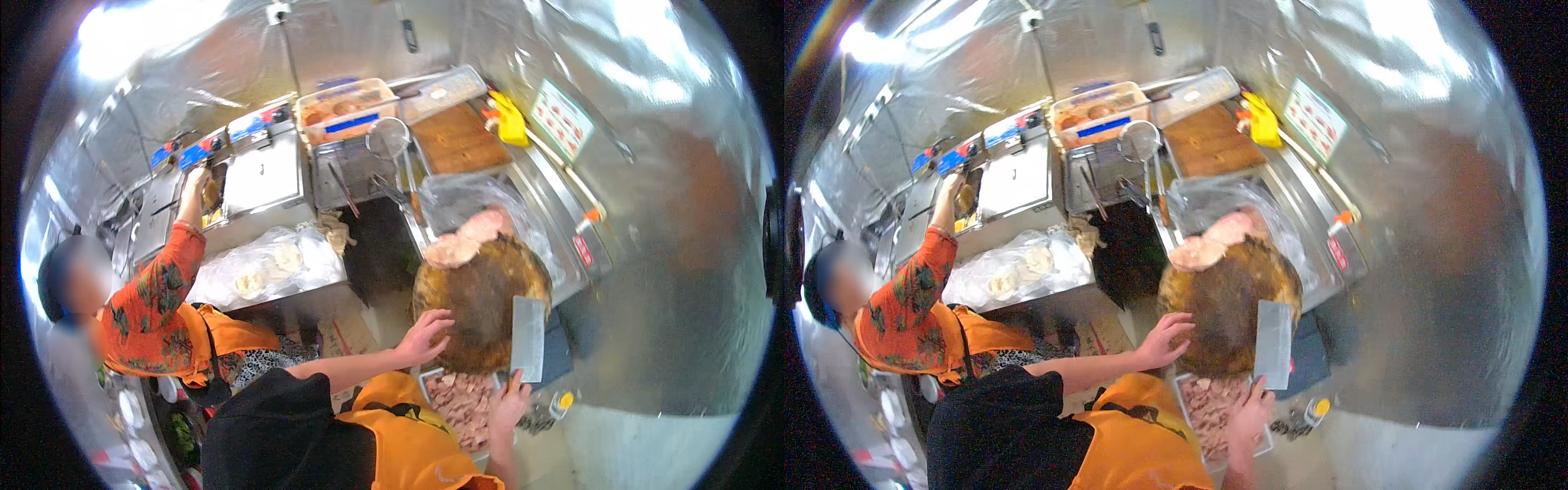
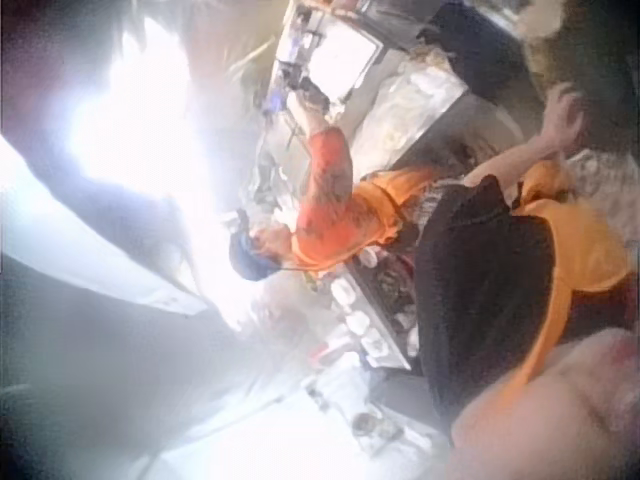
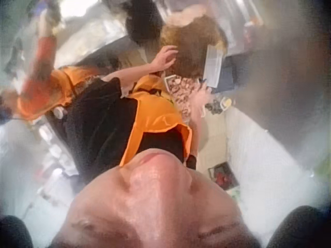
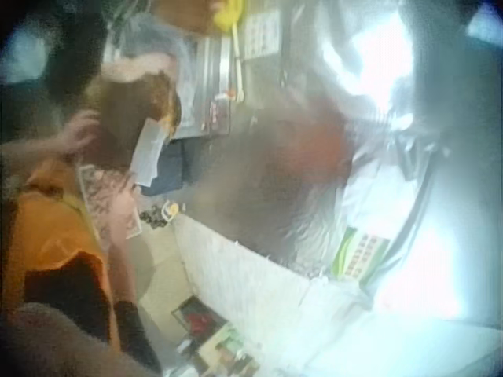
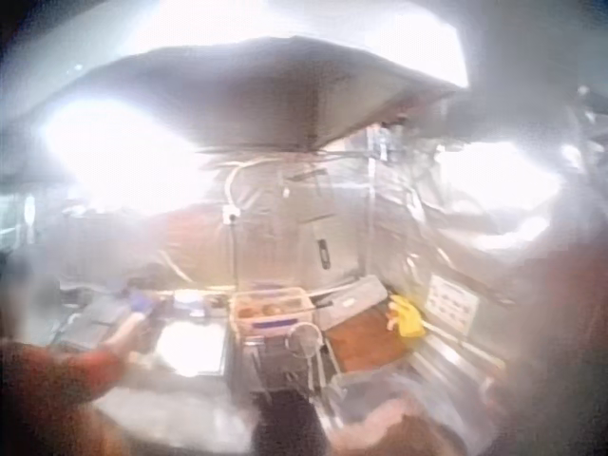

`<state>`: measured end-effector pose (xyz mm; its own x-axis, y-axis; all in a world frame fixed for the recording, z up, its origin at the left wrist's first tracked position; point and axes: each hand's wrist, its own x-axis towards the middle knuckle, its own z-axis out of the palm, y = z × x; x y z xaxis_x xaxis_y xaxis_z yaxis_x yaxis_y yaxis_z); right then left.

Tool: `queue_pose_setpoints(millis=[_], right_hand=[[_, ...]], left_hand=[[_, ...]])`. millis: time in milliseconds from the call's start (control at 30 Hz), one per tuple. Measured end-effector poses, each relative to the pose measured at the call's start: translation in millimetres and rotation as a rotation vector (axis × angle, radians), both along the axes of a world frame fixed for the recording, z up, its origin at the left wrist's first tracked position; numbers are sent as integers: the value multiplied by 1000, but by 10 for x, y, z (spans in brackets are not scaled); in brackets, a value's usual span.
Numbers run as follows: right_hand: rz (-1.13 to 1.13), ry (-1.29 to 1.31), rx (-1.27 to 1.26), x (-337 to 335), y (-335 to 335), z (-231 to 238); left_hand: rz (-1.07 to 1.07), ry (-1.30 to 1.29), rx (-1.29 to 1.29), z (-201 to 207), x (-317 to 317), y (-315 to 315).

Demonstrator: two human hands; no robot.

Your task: The person takes chicken breasts from a plastic bag, chops them into small pieces on a wooden board using a cleaver, and places the meat into a container. The person also walks to a counter to check paper slips before returning to the workstation.

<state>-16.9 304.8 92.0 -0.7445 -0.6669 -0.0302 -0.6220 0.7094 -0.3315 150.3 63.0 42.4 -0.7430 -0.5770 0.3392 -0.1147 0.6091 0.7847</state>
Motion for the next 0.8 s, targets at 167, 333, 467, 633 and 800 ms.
queue_pose_setpoints(millis=[167,333,467,633,800], right_hand=[[101,166,-40,-237,-547,-499],[165,249,41,-400,-810,-712],[157,182,149,-526,-865,-518],[260,198,117,-306,-957,-55],[343,279,59,-251,-1055,89]], left_hand=[[213,1,70,-130,293,-284],[374,89,155,-167,655,-455],[505,109,170,-310,941,-582],[639,123,176,-337,1291,-662],[772,70,129,-481,1578,-489]])
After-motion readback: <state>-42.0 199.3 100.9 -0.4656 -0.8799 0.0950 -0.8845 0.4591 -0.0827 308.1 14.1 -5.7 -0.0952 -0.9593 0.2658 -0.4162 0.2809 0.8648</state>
